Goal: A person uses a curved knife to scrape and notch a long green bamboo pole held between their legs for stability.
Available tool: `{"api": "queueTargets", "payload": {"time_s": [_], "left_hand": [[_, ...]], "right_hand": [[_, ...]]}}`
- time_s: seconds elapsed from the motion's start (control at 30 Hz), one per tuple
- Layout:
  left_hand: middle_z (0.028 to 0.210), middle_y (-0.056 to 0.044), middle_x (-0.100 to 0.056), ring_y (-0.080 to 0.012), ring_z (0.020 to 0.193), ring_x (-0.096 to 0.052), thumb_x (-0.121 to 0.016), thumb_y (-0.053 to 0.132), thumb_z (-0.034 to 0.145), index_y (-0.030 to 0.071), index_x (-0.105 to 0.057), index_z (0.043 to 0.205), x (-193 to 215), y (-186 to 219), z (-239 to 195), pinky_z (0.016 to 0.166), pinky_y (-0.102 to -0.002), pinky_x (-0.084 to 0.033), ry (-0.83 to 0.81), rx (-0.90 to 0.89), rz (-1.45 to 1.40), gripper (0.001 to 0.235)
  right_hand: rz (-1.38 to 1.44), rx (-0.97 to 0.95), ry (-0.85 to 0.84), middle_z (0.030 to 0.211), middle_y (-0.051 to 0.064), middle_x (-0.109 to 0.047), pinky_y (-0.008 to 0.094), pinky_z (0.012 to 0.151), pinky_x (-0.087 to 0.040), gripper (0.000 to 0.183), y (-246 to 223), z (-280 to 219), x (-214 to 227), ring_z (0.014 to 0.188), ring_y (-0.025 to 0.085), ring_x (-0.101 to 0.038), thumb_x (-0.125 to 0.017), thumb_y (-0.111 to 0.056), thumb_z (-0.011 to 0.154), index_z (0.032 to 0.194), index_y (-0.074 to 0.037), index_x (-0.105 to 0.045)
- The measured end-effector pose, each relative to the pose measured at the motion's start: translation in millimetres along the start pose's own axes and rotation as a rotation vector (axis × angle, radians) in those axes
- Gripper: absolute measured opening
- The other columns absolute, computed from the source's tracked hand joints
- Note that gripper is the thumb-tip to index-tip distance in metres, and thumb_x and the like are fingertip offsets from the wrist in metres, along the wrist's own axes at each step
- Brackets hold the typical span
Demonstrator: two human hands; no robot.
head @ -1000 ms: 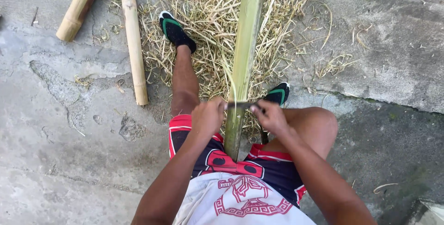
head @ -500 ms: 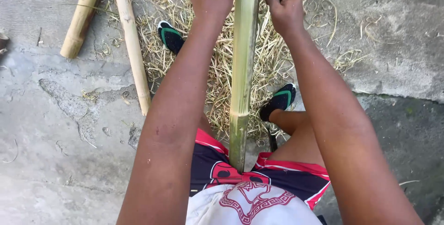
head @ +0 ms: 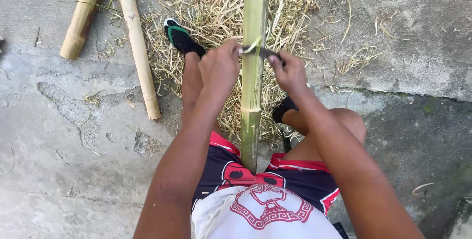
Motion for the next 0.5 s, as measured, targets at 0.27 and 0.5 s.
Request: {"api": "queueTargets", "payload": {"time_s": [0.27, 0.5], "left_hand": [[0.079, -0.014, -0.075, -0.036, 0.072, -0.072, -0.068, 0.023, 0.086, 0.014, -0.075, 0.085, -27, -48, -199, 0.067, -0.054, -0.055, -0.457, 0.271, -0.137, 0.011], [0.137, -0.021, -0.064, -0.043, 0.136, -0.052, -0.067, 0.026, 0.096, 0.003, -0.057, 0.136, 22, 4, -120, 0.119, -0.053, -0.029, 0.243, -0.058, 0.049, 0.047]], "right_hand": [[0.0, -0.161, -0.356, 0.059, 0.012, -0.063, 0.04, 0.051, -0.046, 0.05, 37, -178, -44, 0.052, 0.02, -0.061, -0.063, -0.052, 0.098, 0.076, -0.007, -0.066], [0.417, -0.382, -0.119, 0.061, 0.002, -0.055, 0.033, 0.041, -0.039, 0.038, 27, -114, -33, 0.05, 0.015, -0.05, -0.059, -0.041, 0.1, 0.08, -0.008, -0.063]]}}
Point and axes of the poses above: each hand's wrist, its own z-axis towards the middle knuckle, its own x-axis out of the back of the hand, y = z × x, the point moved 5 cm from there along z, towards the middle knuckle
